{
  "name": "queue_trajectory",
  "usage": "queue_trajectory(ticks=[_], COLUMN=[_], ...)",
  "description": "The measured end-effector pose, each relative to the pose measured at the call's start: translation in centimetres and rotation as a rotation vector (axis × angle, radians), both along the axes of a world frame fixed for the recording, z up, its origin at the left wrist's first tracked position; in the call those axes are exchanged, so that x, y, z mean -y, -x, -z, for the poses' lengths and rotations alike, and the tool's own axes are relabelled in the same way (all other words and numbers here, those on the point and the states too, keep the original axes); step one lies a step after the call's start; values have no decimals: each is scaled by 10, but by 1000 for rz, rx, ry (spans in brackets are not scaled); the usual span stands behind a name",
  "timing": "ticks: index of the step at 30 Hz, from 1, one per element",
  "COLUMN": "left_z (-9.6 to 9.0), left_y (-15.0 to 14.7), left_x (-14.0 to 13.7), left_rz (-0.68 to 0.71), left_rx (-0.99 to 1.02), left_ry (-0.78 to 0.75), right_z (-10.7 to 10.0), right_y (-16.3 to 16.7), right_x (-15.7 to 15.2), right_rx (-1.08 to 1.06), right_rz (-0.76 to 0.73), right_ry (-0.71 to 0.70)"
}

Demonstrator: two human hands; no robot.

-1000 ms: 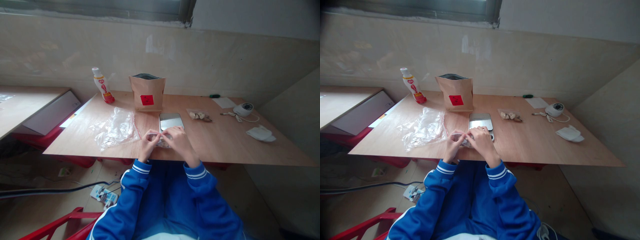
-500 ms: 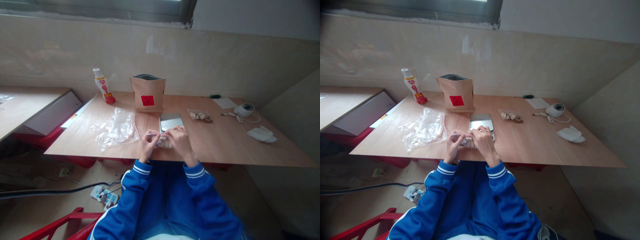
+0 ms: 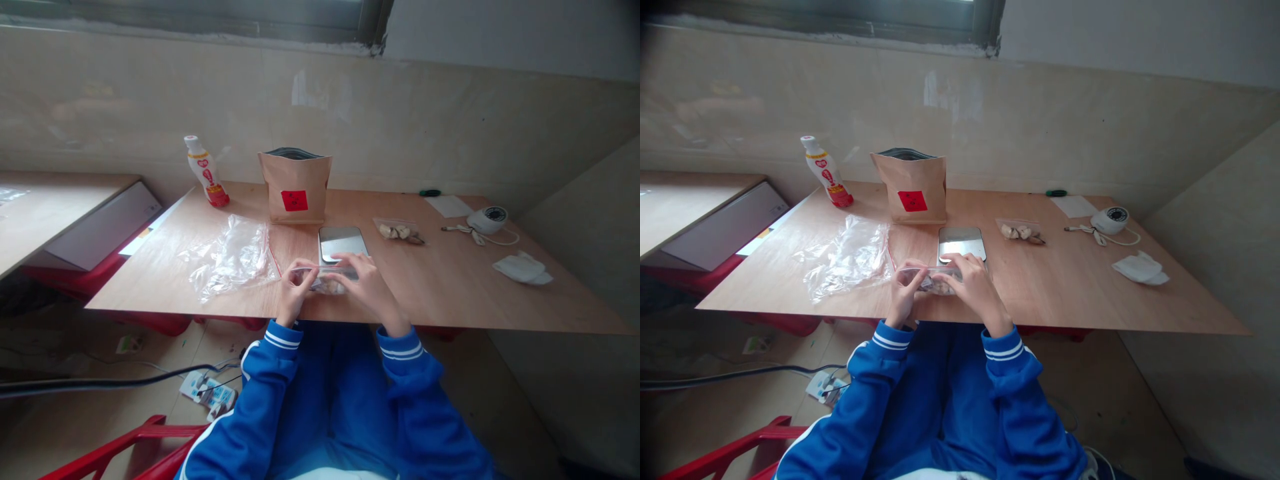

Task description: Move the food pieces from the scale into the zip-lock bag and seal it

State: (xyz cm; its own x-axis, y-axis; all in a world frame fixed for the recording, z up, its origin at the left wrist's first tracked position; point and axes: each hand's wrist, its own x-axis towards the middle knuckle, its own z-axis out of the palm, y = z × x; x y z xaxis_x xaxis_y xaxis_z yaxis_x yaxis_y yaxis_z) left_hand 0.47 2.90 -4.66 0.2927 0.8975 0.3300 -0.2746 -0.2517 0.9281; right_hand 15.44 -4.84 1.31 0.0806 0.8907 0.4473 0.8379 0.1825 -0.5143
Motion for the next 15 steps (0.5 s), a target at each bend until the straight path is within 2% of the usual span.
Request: queue_trajectory(ticks=[9,15], left_z=[-4,0], left_y=[-2,-2], left_x=[1,-1], left_rz=[41,56], left_rx=[-27,-68], left_ry=[20,-33], right_z=[-3,-2], right_y=[-4,-4], right_x=[3,2], right_rx=[101,182], right_rz=[7,39], right_ry=[-63,-106])
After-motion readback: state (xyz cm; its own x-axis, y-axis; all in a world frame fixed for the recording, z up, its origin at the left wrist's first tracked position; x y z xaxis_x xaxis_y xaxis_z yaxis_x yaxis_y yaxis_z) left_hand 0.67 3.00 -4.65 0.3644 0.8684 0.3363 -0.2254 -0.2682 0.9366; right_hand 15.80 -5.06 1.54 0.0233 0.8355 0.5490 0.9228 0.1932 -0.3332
